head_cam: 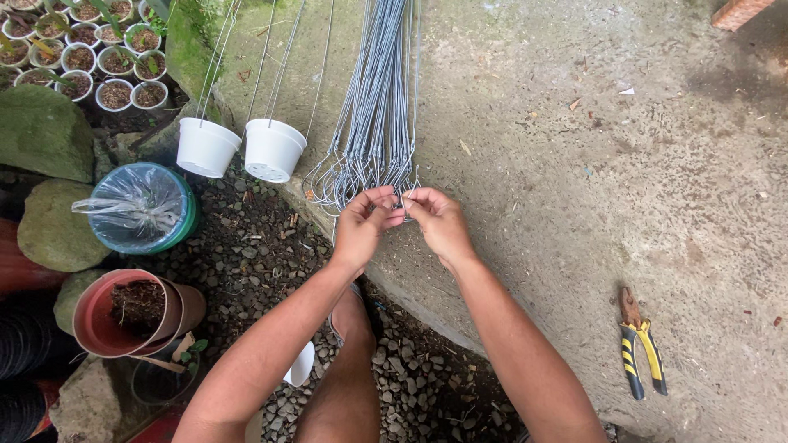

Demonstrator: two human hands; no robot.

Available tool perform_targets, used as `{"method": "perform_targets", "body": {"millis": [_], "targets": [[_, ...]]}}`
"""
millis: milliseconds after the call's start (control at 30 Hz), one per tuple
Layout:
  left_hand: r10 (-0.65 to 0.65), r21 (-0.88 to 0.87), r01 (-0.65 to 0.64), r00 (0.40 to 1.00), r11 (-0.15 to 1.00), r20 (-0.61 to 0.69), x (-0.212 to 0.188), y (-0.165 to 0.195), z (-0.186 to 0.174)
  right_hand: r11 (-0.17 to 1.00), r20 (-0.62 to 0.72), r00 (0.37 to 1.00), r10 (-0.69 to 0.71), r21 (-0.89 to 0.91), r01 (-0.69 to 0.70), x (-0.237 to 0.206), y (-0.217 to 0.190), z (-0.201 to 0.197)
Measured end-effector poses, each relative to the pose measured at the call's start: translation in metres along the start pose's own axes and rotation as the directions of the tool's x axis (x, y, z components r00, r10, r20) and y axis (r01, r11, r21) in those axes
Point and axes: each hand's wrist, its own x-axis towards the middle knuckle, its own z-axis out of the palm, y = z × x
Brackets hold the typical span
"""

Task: The person threads metal wires through holes in a white plastic pot, then uses pliers to twist and secure the wires into a loop for hanging. The person repeats this process with additional pots and wires.

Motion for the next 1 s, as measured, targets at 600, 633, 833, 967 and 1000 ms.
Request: {"method": "perform_targets", "body": {"millis": [600,633,833,967,1000], "targets": [[0.013,0.327,-0.039,0.997,0.944,0.081,0.011,-0.001,-0.009,0.983,-0.062,0.982,-0.176,-0.069,0.172,-0.006,0.012,0.007],[0.033,0.318,-0.061,0.995,0.946,0.092,0.013,-0.003,-0.009,0.971,-0.064,0.973,-0.224,-0.095,0.217,-0.008,0.015,0.008],[0.103,0.235,-0.151,0.973,0.960,0.207,0.017,-0.005,-0.015,0.765,0.101,0.839,-0.535,-0.364,0.532,-0.019,0.029,-0.005],[0.250,0.606,-0.417,0.905,0.677,0.344,0.012,0.006,-0.027,0.825,-0.018,0.895,-0.446,-0.396,0.404,-0.016,0.035,-0.012],[0.247,0.651,-0.433,0.899,0.623,0.362,0.012,0.007,-0.028,0.860,-0.033,0.912,-0.409,-0.347,0.374,-0.014,0.036,-0.013]]}}
